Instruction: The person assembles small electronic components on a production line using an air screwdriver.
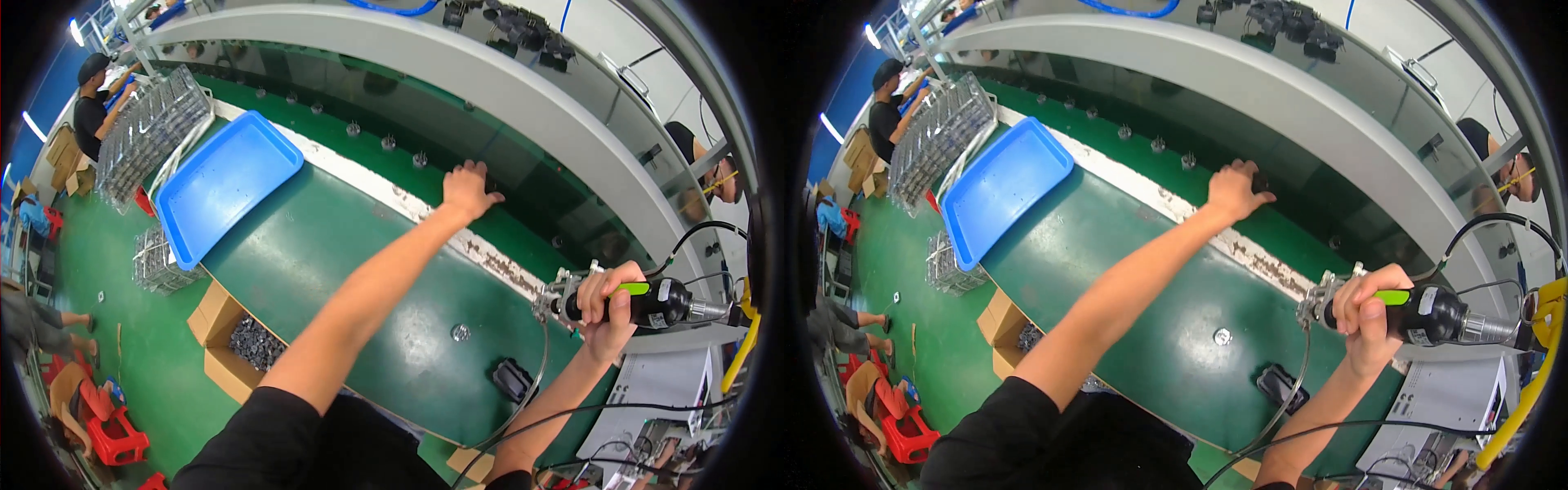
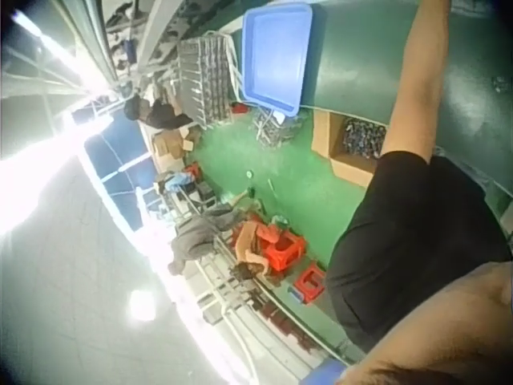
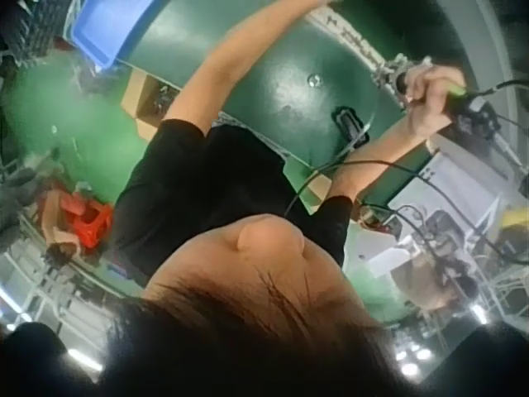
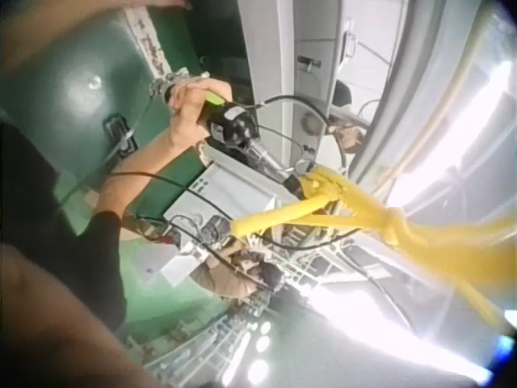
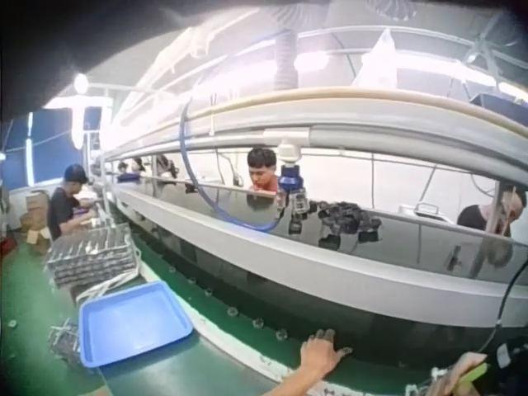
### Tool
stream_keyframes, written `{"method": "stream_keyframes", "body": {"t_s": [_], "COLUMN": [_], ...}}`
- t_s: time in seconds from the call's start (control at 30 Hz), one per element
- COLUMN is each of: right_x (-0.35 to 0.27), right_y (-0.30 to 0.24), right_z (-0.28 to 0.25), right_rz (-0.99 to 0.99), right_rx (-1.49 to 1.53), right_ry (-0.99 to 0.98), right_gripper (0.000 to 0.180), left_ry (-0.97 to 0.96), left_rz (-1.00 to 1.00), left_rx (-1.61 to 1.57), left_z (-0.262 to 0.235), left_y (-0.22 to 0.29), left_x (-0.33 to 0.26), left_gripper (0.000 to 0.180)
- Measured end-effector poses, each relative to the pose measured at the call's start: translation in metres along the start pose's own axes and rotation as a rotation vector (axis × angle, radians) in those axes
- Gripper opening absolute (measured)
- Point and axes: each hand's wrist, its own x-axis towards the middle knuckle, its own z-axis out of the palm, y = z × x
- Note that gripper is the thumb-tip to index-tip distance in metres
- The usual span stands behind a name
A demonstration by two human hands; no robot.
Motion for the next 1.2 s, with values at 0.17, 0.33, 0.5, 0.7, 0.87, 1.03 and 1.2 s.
{"method": "stream_keyframes", "body": {"t_s": [0.17,0.33,0.5,0.7,0.87,1.03,1.2], "right_x": [0.003,0.003,0.003,-0.001,0.006,0.008,0.006], "right_y": [0.004,0.002,0.006,-0.004,-0.001,0.003,0.021], "right_z": [-0.007,-0.009,-0.001,-0.002,0.015,0.030,0.032], "right_rz": [-0.022,0.007,0.026,0.002,-0.051,-0.001,0.039], "right_rx": [0.048,0.006,-0.021,-0.055,0.148,0.044,-0.033], "right_ry": [0.008,0.006,0.011,0.059,0.011,0.063,-0.081], "right_gripper": [0.034,0.026,0.024,0.029,0.038,0.042,0.037], "left_ry": [0.109,0.071,-0.159,-0.429,-0.632,-0.708,-0.708], "left_rz": [0.017,0.330,0.559,0.776,0.813,0.830,0.809], "left_rx": [0.025,-0.209,-0.469,-0.575,-0.520,-0.565,-0.566], "left_z": [0.048,0.017,-0.005,-0.017,-0.039,-0.038,-0.032], "left_y": [-0.003,0.019,0.020,0.017,-0.008,-0.006,0.000], "left_x": [0.012,-0.015,-0.085,-0.107,-0.110,-0.105,-0.105], "left_gripper": [0.039,0.027,0.031,0.034,0.030,0.032,0.034]}}
